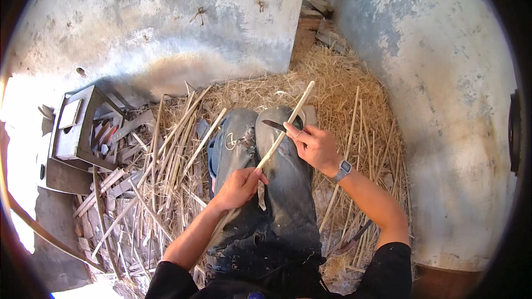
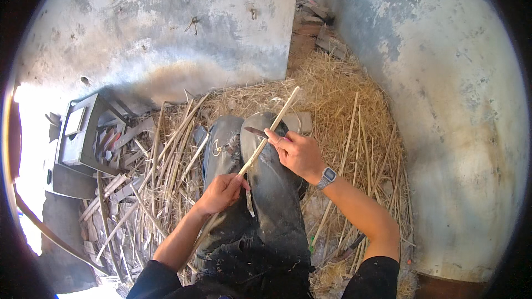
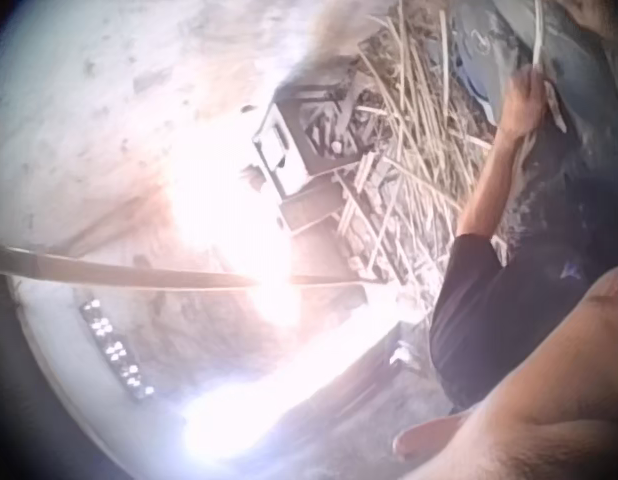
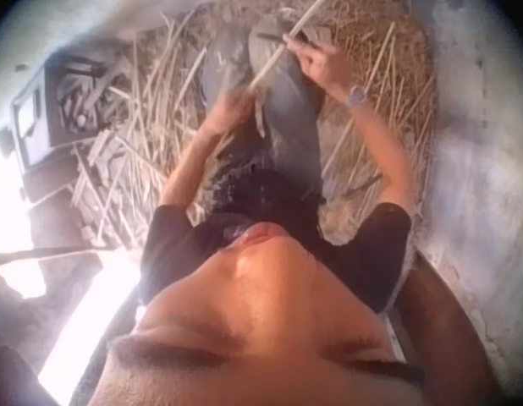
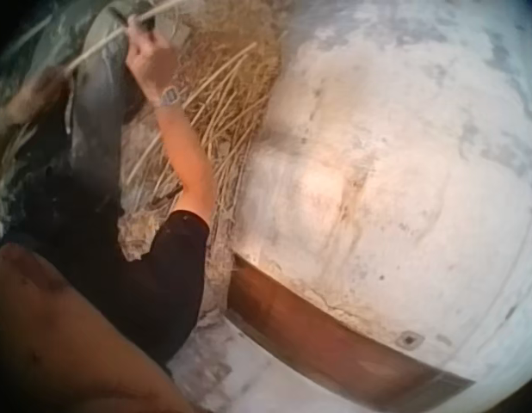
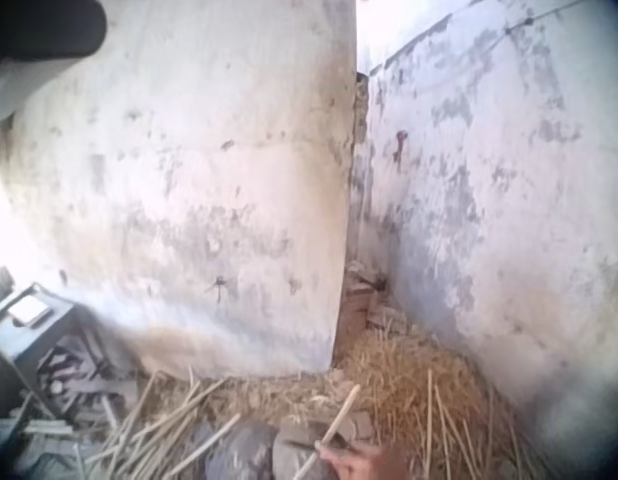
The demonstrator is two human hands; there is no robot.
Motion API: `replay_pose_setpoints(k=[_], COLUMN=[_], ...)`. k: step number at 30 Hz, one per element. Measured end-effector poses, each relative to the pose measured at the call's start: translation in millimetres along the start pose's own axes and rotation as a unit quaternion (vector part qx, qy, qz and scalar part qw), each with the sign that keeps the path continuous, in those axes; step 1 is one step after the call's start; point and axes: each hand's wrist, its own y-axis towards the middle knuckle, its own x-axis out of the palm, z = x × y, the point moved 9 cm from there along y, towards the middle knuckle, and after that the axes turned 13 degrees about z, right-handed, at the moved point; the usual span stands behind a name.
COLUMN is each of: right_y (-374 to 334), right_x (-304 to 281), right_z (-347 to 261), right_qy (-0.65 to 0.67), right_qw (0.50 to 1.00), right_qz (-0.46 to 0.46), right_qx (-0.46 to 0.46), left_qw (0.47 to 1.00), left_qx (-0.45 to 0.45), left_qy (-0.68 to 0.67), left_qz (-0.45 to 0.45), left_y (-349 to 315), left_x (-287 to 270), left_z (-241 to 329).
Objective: The person uses a large knife to split a bamboo stick and then uses a smaller blade to scrape and smooth the surface of the strip.
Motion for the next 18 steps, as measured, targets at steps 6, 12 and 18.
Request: replay_pose_setpoints(k=[6,12,18], right_y=[17.5,6.9,17.0], right_x=[-9.5,-0.6,-4.2], right_z=[74.8,124.0,112.9], right_qy=[-0.065,0.065,0.06], right_qw=[0.986,0.957,0.962], right_qz=[0.106,0.058,0.101], right_qx=[0.115,0.276,0.245], left_qw=[0.996,0.991,0.975], left_qx=[0.042,0.059,0.134], left_qy=[0.075,0.106,0.14], left_qz=[0.026,0.051,0.106], left_y=[-0.7,-3.8,-2.1], left_x=[-1.2,2.8,-2.1], left_z=[12.4,17.3,19.6])
